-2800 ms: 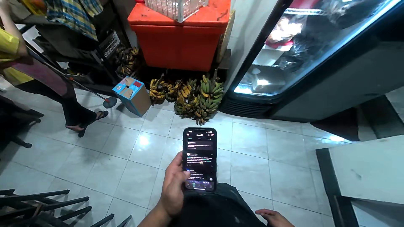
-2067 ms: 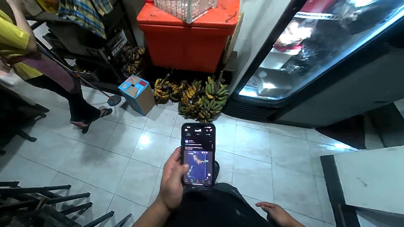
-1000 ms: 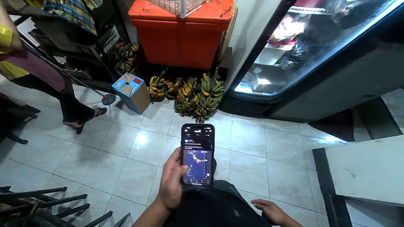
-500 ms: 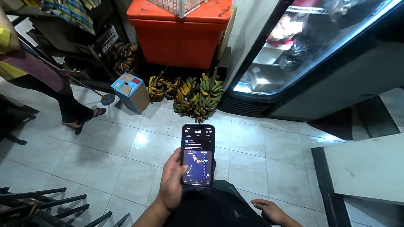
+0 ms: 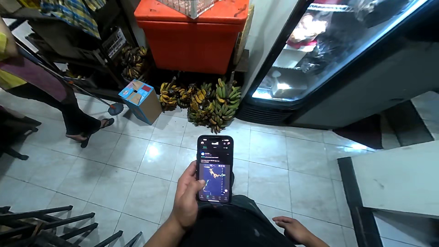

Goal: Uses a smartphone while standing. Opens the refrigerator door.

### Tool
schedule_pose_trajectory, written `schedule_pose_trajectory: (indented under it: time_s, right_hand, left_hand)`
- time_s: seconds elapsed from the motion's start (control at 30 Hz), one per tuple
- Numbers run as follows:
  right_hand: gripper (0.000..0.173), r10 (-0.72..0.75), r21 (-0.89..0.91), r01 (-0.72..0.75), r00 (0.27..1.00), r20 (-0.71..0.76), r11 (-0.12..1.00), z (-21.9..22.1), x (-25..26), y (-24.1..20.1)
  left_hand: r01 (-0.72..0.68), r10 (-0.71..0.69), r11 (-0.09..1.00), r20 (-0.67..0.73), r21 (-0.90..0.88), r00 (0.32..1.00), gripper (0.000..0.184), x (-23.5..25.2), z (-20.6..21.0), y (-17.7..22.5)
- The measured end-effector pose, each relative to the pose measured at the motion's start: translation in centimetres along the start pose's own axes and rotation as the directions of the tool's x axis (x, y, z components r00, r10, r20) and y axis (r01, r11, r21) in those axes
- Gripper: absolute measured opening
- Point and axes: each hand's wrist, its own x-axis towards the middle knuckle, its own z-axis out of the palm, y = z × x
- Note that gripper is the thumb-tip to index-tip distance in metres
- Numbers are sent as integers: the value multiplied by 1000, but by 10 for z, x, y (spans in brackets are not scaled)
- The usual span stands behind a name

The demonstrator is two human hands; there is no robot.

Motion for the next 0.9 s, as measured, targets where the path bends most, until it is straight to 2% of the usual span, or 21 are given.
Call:
schedule_pose_trajectory:
  time_s: [0.57,0.9]
  right_hand:
    - [29,-12,-25,13,1000,13,1000,-1,4,-1]
    - [28,17,-22,-17,1000,-1,1000,-4,3,-7]
  left_hand:
    - [7,-7,1000,-4,28,1000,46,-1,1,1]
    - [-2,2,1000,14,-15,1000,47,1,-1,0]
